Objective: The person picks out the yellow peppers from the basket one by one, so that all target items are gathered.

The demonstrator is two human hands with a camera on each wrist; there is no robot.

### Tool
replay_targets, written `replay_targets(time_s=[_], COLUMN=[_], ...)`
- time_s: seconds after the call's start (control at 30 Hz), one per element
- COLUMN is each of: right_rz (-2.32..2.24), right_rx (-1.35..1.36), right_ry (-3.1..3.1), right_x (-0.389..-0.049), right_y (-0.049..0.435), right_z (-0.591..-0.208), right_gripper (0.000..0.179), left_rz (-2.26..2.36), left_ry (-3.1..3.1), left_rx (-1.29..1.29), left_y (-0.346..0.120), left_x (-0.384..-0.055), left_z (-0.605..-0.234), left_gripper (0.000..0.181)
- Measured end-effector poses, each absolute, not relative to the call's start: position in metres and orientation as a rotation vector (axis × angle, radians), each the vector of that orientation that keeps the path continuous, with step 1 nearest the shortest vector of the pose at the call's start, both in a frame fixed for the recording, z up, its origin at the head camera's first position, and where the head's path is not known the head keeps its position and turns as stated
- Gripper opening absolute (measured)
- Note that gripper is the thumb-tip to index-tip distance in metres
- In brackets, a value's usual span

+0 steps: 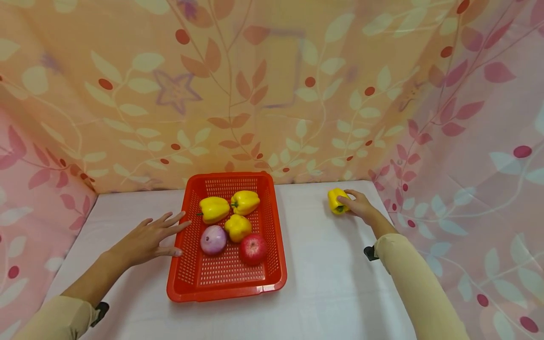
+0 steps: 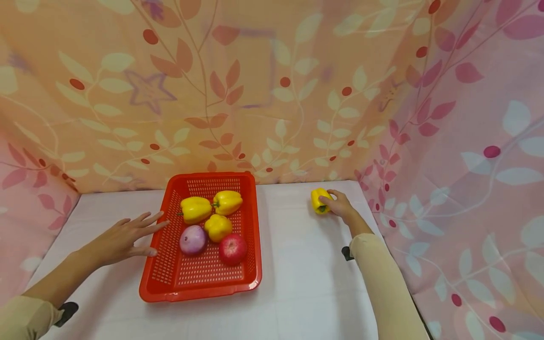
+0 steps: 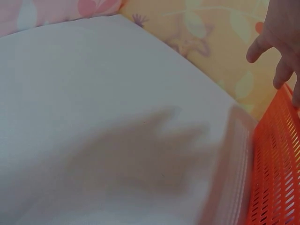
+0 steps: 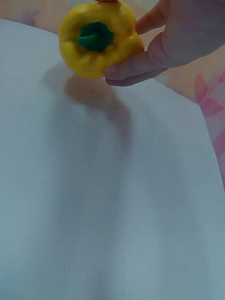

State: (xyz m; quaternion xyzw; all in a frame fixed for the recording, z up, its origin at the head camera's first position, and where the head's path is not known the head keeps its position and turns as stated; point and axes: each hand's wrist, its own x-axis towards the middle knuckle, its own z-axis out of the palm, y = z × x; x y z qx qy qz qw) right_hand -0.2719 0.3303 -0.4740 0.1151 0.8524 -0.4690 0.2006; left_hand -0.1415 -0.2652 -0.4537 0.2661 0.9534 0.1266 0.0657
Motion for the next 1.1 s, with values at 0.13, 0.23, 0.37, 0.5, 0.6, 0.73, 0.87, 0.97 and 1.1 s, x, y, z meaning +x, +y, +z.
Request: replay_targets(time_s=[0.13, 0.23, 0.37, 0.5, 0.6, 0.73, 0.87, 0.97, 1.1], right_rz=[-1.318, -1.330, -1.350, -1.344, -1.326, -1.304, -1.285, -1.286, -1.306], right_rx=[0.317, 0.325, 0.333, 0.345, 0.349, 0.357, 0.385, 0.413, 0.443], right_ry=[2.392, 2.400, 2.407, 2.408, 2.406, 2.406, 2.421, 2.430, 2.428], right_x=[-0.272, -0.273, -0.274, -0.274, -0.273, -0.273, -0.272, -0.272, -0.272], right_y=[0.335, 0.336, 0.336, 0.335, 0.335, 0.335, 0.335, 0.335, 0.333], right_z=[-0.480, -0.485, -0.491, -0.494, -0.495, -0.495, -0.496, -0.498, -0.499], right_gripper=[0.077, 0.077, 0.075, 0.071, 0.071, 0.072, 0.074, 0.077, 0.080], left_rz=[0.379, 0.387, 0.392, 0.376, 0.369, 0.368, 0.380, 0.388, 0.382], left_ry=[2.877, 2.876, 2.875, 2.878, 2.877, 2.876, 2.874, 2.868, 2.866], left_rx=[0.804, 0.810, 0.817, 0.807, 0.797, 0.795, 0.794, 0.787, 0.785], left_y=[-0.266, -0.266, -0.266, -0.266, -0.266, -0.266, -0.265, -0.265, -0.264], left_x=[-0.142, -0.142, -0.142, -0.142, -0.142, -0.142, -0.141, -0.141, -0.141], left_z=[-0.455, -0.454, -0.453, -0.453, -0.454, -0.455, -0.454, -0.453, -0.452], left_gripper=[0.079, 0.079, 0.079, 0.079, 0.079, 0.079, 0.079, 0.079, 0.078])
